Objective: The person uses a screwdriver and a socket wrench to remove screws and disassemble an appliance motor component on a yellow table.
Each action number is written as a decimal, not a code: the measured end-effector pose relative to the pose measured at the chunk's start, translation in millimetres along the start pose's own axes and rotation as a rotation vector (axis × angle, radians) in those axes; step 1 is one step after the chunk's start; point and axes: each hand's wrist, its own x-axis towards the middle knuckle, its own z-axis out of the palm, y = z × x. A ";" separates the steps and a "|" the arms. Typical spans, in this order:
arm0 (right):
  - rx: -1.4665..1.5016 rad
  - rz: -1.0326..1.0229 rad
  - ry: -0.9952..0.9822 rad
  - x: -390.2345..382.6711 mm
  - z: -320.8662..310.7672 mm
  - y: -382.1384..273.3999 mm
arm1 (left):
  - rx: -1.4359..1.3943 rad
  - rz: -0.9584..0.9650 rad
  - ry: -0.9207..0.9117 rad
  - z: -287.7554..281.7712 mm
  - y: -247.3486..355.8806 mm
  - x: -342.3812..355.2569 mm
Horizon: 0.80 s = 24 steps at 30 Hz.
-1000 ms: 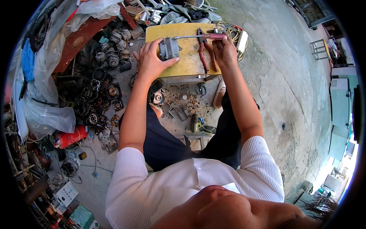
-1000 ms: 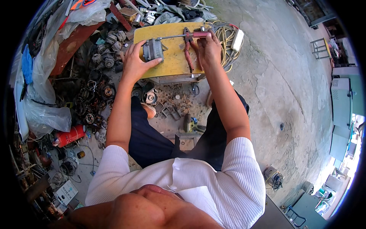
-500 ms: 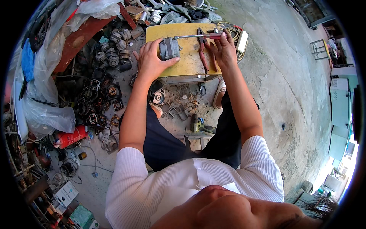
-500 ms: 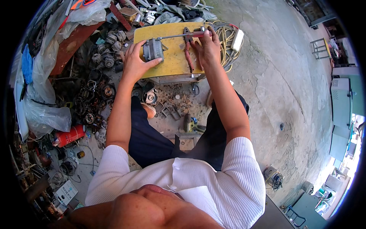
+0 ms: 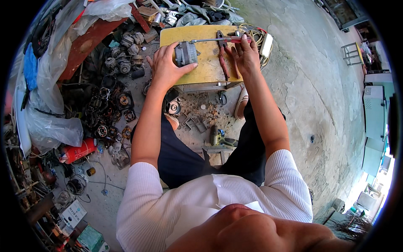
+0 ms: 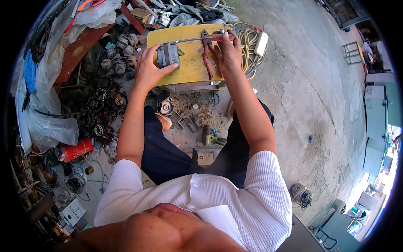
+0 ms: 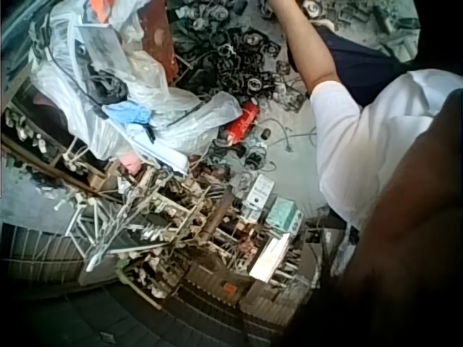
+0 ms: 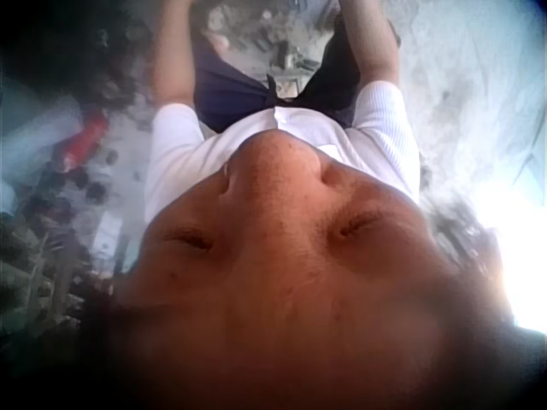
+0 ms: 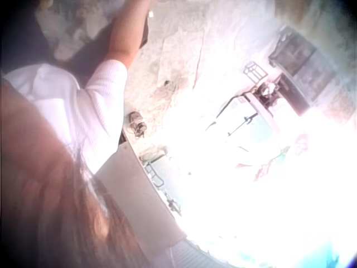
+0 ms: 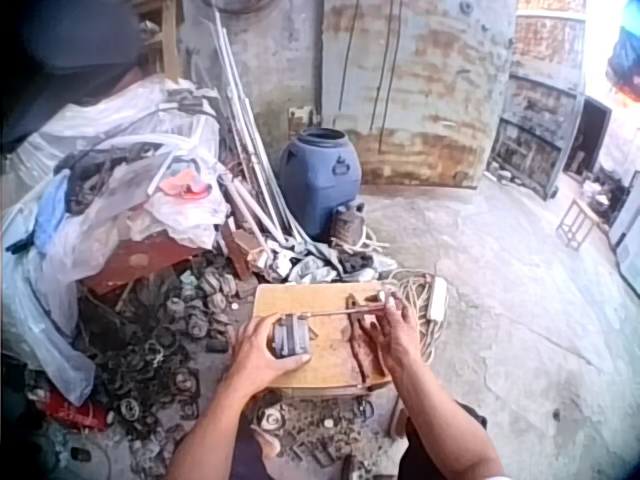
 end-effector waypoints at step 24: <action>-0.009 -0.015 -0.034 -4.3 3.1 -6.6 | -0.062 -0.029 -0.048 0.3 -2.5 0.8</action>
